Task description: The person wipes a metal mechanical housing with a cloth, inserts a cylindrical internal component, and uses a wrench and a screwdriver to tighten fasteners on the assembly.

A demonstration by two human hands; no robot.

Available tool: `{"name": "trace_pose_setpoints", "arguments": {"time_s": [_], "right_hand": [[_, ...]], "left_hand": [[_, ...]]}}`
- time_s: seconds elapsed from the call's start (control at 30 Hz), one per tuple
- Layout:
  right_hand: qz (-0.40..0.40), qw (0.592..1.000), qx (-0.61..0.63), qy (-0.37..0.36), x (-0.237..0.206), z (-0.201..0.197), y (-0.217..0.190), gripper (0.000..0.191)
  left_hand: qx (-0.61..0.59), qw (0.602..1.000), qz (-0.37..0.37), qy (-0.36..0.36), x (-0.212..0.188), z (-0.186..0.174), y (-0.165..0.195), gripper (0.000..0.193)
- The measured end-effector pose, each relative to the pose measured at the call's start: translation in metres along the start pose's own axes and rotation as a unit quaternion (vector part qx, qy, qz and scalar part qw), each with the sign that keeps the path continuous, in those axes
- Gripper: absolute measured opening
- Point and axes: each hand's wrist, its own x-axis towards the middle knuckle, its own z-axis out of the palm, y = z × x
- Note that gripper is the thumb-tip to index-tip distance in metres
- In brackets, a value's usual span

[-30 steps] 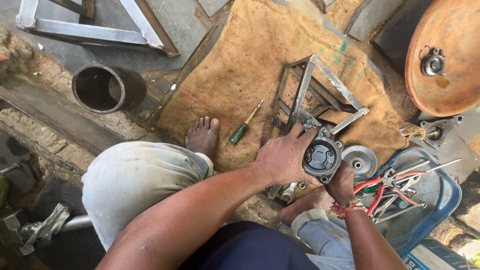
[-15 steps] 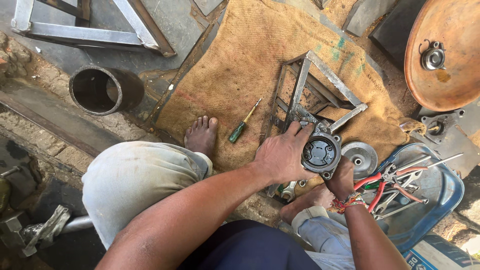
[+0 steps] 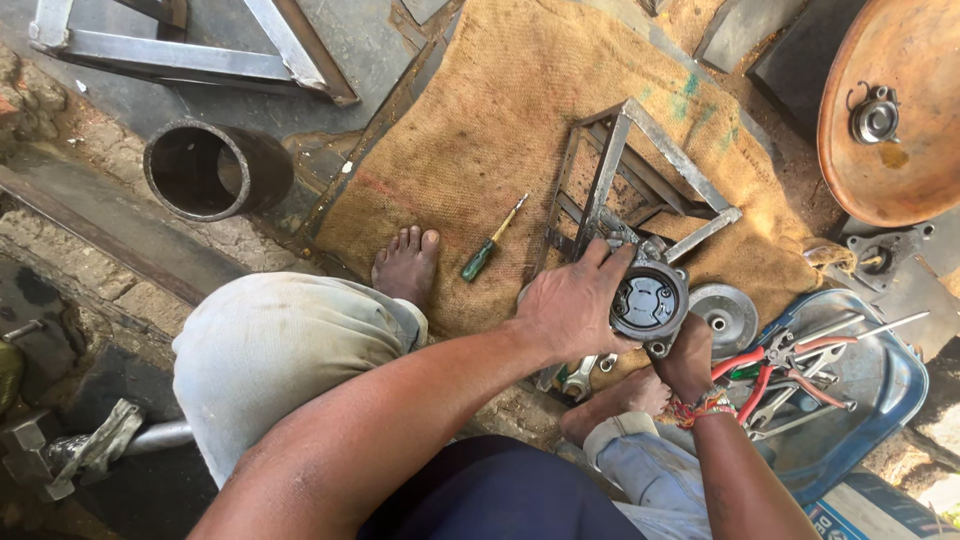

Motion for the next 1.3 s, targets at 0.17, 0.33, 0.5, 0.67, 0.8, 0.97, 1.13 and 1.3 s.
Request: {"name": "trace_pose_setpoints", "arguments": {"time_s": [0.17, 0.33, 0.5, 0.67, 0.8, 0.97, 1.13, 1.3], "right_hand": [[0.078, 0.996, -0.041, -0.034, 0.004, 0.001, 0.002, 0.026], [0.068, 0.997, 0.030, -0.014, 0.002, 0.000, 0.001, 0.031], [0.096, 0.995, 0.029, -0.015, 0.001, 0.002, 0.004, 0.027], [0.093, 0.995, 0.026, -0.017, 0.002, 0.002, 0.004, 0.025], [0.105, 0.994, 0.018, -0.026, 0.004, -0.001, -0.002, 0.028], [0.117, 0.991, 0.064, -0.014, 0.007, -0.011, -0.015, 0.033], [0.122, 0.991, 0.052, -0.015, 0.009, -0.025, -0.024, 0.040], [0.162, 0.979, 0.122, -0.020, 0.009, -0.031, -0.032, 0.037]], "left_hand": [[0.000, 1.000, 0.010, 0.007, 0.000, 0.000, 0.000, 0.117], [-0.004, 1.000, 0.008, 0.014, -0.002, -0.001, 0.001, 0.116], [0.011, 1.000, 0.009, 0.005, 0.000, -0.002, 0.002, 0.116], [0.024, 1.000, 0.003, -0.006, 0.001, -0.002, 0.003, 0.116], [0.032, 0.999, 0.009, -0.006, 0.000, -0.004, 0.004, 0.118], [0.041, 0.999, 0.002, -0.006, -0.001, -0.007, 0.008, 0.122], [0.044, 0.997, 0.027, 0.049, 0.004, -0.004, 0.021, 0.107], [0.035, 0.991, 0.047, 0.120, -0.002, 0.010, 0.022, 0.073]]}}
